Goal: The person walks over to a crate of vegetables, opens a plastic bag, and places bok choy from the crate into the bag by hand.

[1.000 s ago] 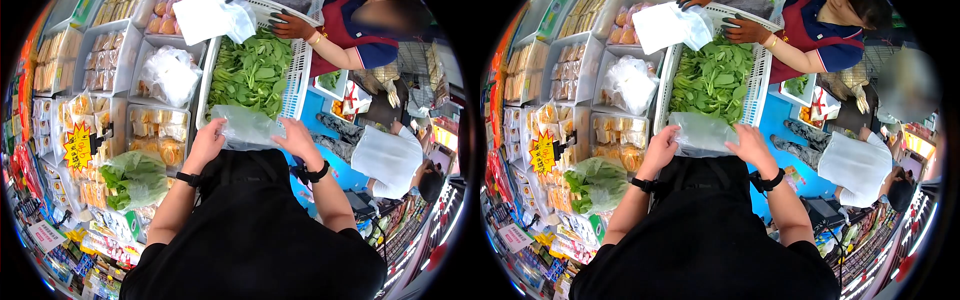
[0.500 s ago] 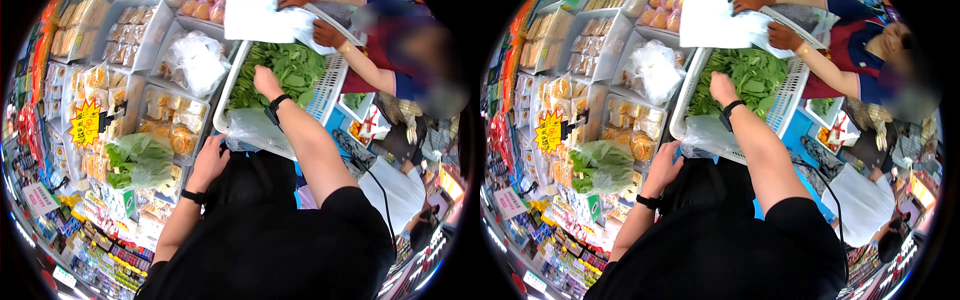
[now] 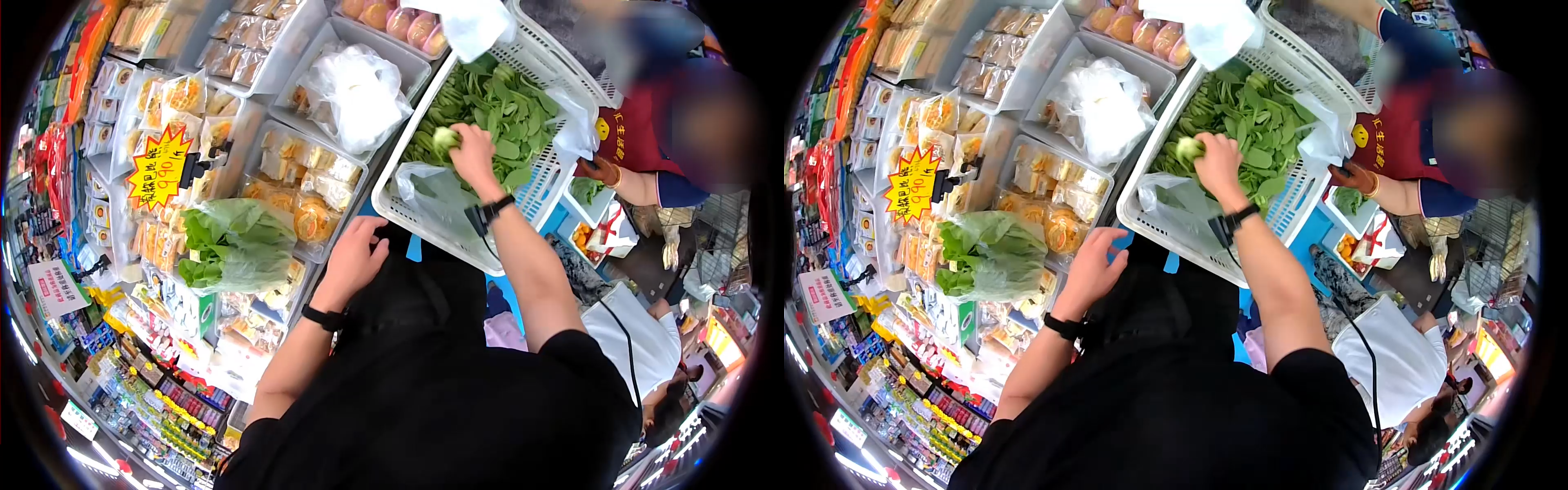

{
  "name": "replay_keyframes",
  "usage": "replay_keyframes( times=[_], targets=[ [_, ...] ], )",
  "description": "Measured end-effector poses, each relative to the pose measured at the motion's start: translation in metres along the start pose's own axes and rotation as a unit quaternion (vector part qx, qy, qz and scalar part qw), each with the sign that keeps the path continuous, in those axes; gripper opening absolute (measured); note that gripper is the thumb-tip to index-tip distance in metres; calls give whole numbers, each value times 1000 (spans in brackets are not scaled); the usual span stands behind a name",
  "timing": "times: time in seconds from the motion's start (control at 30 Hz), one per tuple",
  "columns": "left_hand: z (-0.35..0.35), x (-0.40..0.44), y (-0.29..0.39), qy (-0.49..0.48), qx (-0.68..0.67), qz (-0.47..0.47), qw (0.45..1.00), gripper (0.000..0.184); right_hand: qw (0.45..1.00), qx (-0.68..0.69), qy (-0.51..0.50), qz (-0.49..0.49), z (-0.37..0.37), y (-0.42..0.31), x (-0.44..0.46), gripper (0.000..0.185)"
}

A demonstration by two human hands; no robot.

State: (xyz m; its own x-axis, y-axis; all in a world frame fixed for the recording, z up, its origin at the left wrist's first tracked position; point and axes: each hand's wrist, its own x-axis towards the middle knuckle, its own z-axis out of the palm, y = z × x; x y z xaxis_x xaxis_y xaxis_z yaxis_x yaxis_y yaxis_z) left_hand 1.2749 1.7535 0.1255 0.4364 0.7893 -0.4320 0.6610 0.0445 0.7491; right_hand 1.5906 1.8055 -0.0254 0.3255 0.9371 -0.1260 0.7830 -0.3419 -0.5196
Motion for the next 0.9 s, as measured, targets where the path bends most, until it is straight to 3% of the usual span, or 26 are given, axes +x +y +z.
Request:
replay_keyframes(
  times=[0.13,0.17,0.2,0.27,0.3,0.33,0.4,0.43,0.6,0.67,0.77,0.8,0.83,0.87,0.9],
  targets=[
    [3,23,13,-19,-83,22,996,32,982,46,152,-97,-62,-12,-56,44],
    [2,28,15,-72,-136,-33,988,36,969,67,194,-138,-77,-15,-71,49],
    [4,33,16,-77,-137,-25,987,36,968,59,201,-136,-90,-21,-86,49],
    [7,39,21,-214,-425,-85,876,49,942,83,232,-227,-109,-38,-116,48],
    [8,38,27,-258,-443,-58,857,63,941,78,238,-226,-114,-46,-128,48],
    [9,37,32,-263,-440,-53,857,63,937,89,224,-254,-117,-54,-140,48],
    [14,37,43,-315,-499,-16,807,57,930,98,216,-280,-119,-72,-159,48],
    [24,39,56,-297,-458,47,837,58,931,99,202,-286,-120,-81,-166,50],
    [24,34,71,-257,-471,65,841,60,933,65,201,-293,-146,-97,-182,47],
    [26,34,73,-232,-432,129,862,64,932,63,208,-289,-155,-103,-190,45],
    [29,31,82,-232,-439,123,859,63,932,107,215,-271,-156,-110,-201,43],
    [27,30,86,-221,-435,119,865,63,941,195,204,-188,-155,-113,-205,41],
    [26,25,91,-162,-360,128,910,59,935,281,189,-104,-154,-117,-207,42],
    [20,22,101,-162,-358,129,911,59,915,365,171,-19,-153,-120,-209,45],
    [13,18,112,-92,-195,190,958,57,872,465,155,5,-144,-117,-207,54]
  ],
)
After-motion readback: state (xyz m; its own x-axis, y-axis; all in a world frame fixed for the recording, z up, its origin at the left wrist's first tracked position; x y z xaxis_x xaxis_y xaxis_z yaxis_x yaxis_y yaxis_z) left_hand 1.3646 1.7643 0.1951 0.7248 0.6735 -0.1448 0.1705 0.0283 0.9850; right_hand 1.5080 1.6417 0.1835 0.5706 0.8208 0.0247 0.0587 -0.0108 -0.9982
